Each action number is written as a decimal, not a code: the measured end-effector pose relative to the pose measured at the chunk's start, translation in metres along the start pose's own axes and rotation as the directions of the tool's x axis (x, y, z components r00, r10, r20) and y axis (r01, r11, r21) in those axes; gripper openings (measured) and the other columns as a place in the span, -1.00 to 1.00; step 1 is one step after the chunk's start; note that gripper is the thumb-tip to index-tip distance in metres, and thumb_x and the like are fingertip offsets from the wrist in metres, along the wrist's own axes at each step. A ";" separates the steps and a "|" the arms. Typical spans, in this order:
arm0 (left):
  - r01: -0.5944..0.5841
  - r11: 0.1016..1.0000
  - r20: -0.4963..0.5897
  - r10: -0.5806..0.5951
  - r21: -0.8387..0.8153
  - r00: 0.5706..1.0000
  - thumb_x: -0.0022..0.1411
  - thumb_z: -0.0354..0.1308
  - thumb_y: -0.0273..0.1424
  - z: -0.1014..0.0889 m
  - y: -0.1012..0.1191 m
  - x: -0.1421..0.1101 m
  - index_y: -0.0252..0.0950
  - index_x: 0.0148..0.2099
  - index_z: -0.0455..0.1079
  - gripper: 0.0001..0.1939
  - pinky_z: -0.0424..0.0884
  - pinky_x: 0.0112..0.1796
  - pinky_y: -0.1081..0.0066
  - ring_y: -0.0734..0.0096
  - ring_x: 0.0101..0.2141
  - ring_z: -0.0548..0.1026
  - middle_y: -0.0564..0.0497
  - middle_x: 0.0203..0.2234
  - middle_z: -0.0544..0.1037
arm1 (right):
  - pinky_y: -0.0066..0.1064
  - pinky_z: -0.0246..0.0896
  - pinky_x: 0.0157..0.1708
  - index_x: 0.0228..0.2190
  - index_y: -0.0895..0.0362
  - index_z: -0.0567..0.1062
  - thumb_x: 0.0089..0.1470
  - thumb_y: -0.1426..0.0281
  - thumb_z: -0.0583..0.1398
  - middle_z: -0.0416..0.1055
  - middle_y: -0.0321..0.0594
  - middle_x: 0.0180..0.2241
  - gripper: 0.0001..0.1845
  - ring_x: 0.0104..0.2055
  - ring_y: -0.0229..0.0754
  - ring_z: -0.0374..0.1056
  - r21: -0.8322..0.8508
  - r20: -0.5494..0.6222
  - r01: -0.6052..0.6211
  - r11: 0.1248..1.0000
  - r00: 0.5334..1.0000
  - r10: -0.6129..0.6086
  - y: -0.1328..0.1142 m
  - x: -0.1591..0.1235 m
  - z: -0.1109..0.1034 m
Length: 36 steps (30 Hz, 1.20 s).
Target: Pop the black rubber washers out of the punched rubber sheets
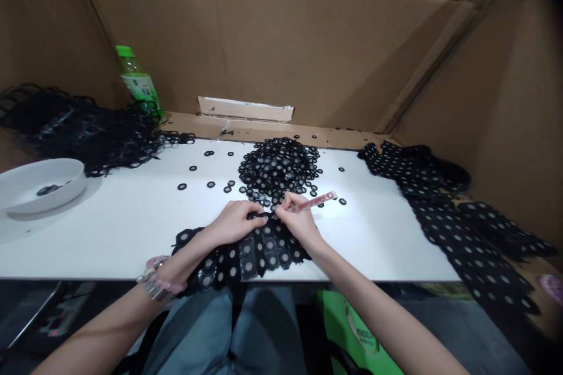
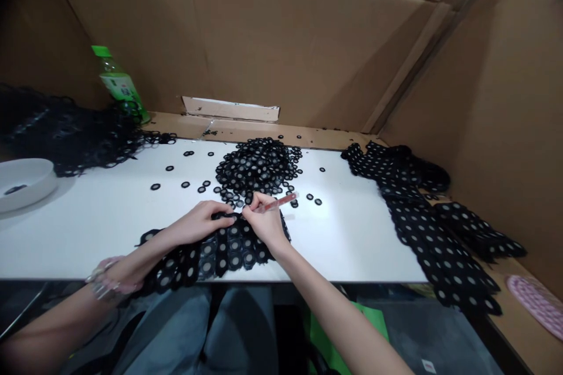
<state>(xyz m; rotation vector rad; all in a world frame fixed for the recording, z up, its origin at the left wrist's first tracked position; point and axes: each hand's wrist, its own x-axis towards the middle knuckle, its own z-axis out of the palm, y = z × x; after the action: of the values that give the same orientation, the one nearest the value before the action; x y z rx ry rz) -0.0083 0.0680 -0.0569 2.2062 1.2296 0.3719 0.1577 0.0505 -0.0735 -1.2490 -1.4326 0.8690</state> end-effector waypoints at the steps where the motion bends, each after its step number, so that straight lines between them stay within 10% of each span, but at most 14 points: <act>1: -0.006 1.000 -0.005 0.006 -0.009 1.000 0.15 0.01 -0.24 0.000 0.000 0.000 -0.27 -0.32 0.44 -0.74 0.25 -0.27 0.43 0.27 -0.30 0.42 0.01 -0.36 0.54 | -0.48 -0.10 -0.58 -0.72 0.09 0.11 -0.22 0.50 0.12 0.06 -0.44 -0.72 -0.75 -0.61 -0.32 0.03 -0.003 0.004 -0.003 1.000 1.000 0.003 0.000 0.000 0.000; 12: -0.099 0.986 -0.029 0.096 -0.135 0.995 0.17 -0.03 -0.34 0.001 0.004 -0.004 -0.29 -0.32 0.42 -0.78 0.23 -0.31 0.48 0.38 -0.38 0.40 0.05 -0.42 0.51 | -0.47 -0.16 -0.62 -0.73 0.11 0.09 -0.20 0.56 0.07 0.04 -0.44 -0.72 -0.74 -0.63 -0.34 -0.02 -0.149 0.083 0.125 0.981 0.990 -0.114 -0.006 -0.005 0.004; 20: 0.002 1.000 0.018 -0.002 -0.010 1.000 0.12 -0.08 -0.37 -0.004 0.018 0.004 -0.28 -0.43 0.36 -0.78 0.24 -0.35 0.43 0.32 -0.41 0.39 0.03 -0.48 0.48 | -0.53 -0.20 -0.72 -0.69 0.09 0.10 -0.21 0.46 0.16 0.11 -0.49 -0.72 -0.73 -0.73 -0.39 0.05 0.389 -0.036 -0.136 0.911 0.986 0.162 0.005 0.007 -0.010; 36: -0.060 0.993 0.035 0.064 -0.105 0.997 0.13 0.02 -0.24 0.005 0.007 0.018 -0.27 -0.39 0.41 -0.76 0.26 -0.32 0.47 0.33 -0.35 0.41 0.05 -0.43 0.52 | -0.47 -0.09 -0.60 -0.72 0.09 0.12 -0.22 0.49 0.11 0.04 -0.46 -0.72 -0.76 -0.63 -0.33 0.03 -0.006 -0.034 -0.005 1.000 0.999 0.005 0.007 0.002 -0.017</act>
<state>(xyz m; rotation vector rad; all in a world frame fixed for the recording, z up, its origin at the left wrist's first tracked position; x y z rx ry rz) 0.0083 0.0783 -0.0573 2.1563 1.0985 0.4078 0.1763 0.0525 -0.0756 -1.2665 -1.4064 0.8438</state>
